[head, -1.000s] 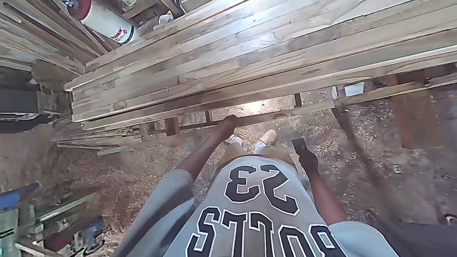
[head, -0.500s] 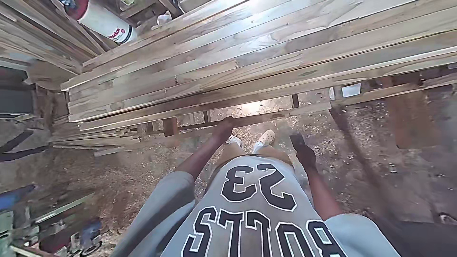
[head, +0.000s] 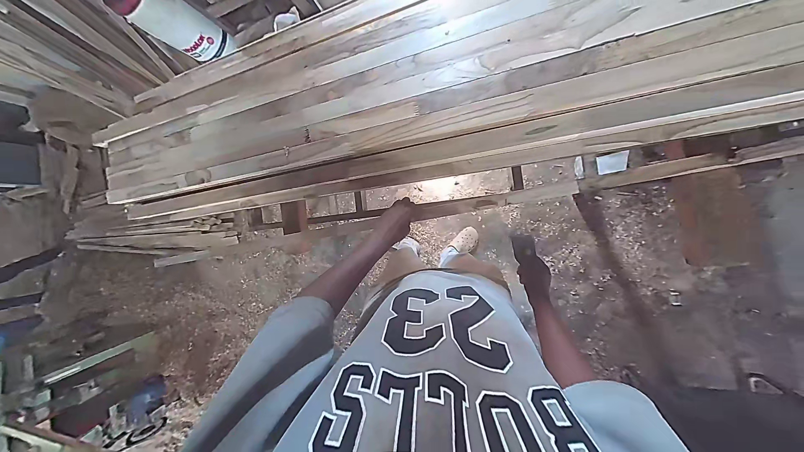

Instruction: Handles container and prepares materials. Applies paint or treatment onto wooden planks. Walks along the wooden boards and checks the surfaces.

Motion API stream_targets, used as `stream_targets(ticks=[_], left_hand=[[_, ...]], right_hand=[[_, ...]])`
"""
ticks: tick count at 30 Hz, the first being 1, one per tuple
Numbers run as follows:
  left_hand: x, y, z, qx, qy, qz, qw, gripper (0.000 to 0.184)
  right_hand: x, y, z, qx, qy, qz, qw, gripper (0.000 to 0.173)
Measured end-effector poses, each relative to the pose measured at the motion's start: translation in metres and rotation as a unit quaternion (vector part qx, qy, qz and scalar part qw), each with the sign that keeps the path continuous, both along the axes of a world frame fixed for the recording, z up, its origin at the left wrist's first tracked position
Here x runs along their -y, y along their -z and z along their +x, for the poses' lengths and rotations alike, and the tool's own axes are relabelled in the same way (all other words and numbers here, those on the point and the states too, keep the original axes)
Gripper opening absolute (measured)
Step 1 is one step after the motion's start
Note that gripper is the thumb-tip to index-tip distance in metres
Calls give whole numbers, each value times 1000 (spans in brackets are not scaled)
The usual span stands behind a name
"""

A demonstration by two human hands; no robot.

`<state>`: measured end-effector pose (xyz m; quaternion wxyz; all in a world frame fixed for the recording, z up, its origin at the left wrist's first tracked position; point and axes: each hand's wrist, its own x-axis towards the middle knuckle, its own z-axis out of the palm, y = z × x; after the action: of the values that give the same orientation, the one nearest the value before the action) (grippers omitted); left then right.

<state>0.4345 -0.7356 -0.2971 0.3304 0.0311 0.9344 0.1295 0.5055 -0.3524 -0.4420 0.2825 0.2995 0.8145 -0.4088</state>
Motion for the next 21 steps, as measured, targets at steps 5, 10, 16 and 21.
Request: stream_targets(ticks=[5,10,16,21], left_hand=[[-4,-3,-17,45,63,-6,997,26],[-15,-10,-23,73,80,-48,993,24],[-5,-7,-15,51,140,-91,985,21],[4,-4,-21,65,-105,-107,987,26]], right_hand=[[-8,-2,-2,-24,13,-14,1000,55],[-8,-2,-3,-9,14,-24,1000,56],[-12,6,6,-14,25,-33,999,53],[-18,1,14,10,8,2,1000,54]])
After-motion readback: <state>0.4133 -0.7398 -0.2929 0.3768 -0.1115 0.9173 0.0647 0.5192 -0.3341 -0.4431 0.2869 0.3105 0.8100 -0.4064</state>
